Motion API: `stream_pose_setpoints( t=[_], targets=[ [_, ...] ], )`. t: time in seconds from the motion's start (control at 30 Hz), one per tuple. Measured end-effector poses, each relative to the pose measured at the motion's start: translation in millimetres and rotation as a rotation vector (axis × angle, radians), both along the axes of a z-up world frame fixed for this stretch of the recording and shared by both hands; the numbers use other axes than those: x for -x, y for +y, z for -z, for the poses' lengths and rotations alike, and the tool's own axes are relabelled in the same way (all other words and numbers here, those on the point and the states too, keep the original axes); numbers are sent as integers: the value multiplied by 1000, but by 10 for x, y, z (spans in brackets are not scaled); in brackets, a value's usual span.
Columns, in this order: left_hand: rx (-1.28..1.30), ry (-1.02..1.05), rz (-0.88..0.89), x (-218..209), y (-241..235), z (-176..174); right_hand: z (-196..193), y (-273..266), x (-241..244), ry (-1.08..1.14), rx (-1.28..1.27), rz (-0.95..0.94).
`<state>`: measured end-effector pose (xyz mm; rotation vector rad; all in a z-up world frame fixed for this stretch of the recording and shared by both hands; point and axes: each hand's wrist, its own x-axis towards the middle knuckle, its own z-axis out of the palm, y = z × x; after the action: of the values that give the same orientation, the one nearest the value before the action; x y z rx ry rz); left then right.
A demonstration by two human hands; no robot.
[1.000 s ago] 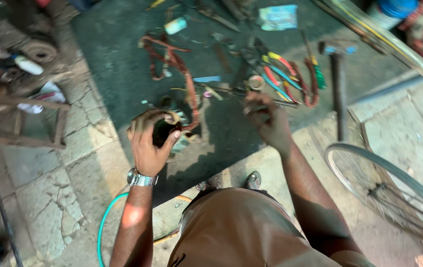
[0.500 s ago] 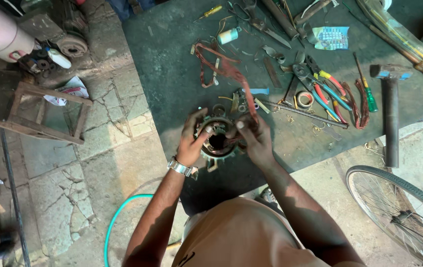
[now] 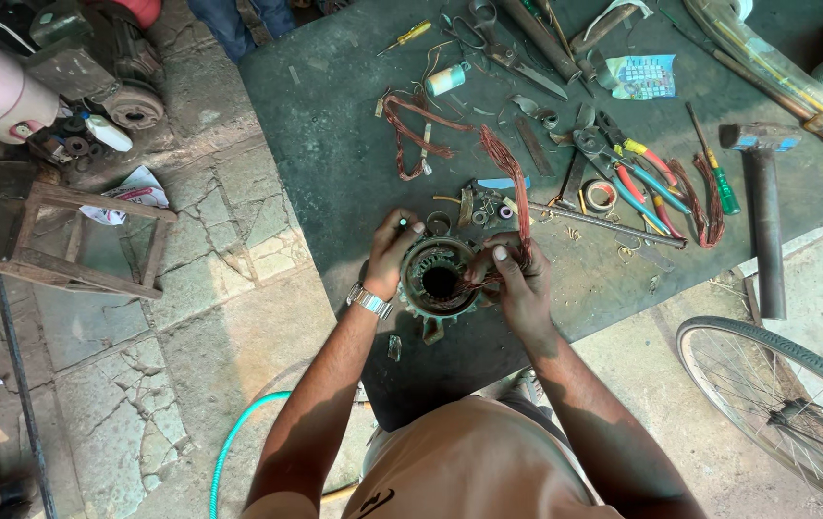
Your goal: The person removes copper windings from an electric motor using a metal rod and pliers. They then separate and twist the extracted copper strands by hand.
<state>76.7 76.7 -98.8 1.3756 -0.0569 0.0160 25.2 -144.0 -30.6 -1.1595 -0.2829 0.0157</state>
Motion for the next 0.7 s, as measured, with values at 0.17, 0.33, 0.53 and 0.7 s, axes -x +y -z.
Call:
stream_pose_setpoints(
  t=[0.17,0.33,0.53,0.7],
  targets=[
    [-346,-159,-176,217,-185,-287,-33,-162,-21,-9,-93,20],
    [-556,-401,-373,614,-525,-718,-181,-396,179,187,-284,8],
    [-593,-279,-432,855,-538,-950,-145,-471,328,46,-106,-133],
    [-729,-333,-505,966,-854,-1146,-138,-689,223,20,39,-333]
  ],
)
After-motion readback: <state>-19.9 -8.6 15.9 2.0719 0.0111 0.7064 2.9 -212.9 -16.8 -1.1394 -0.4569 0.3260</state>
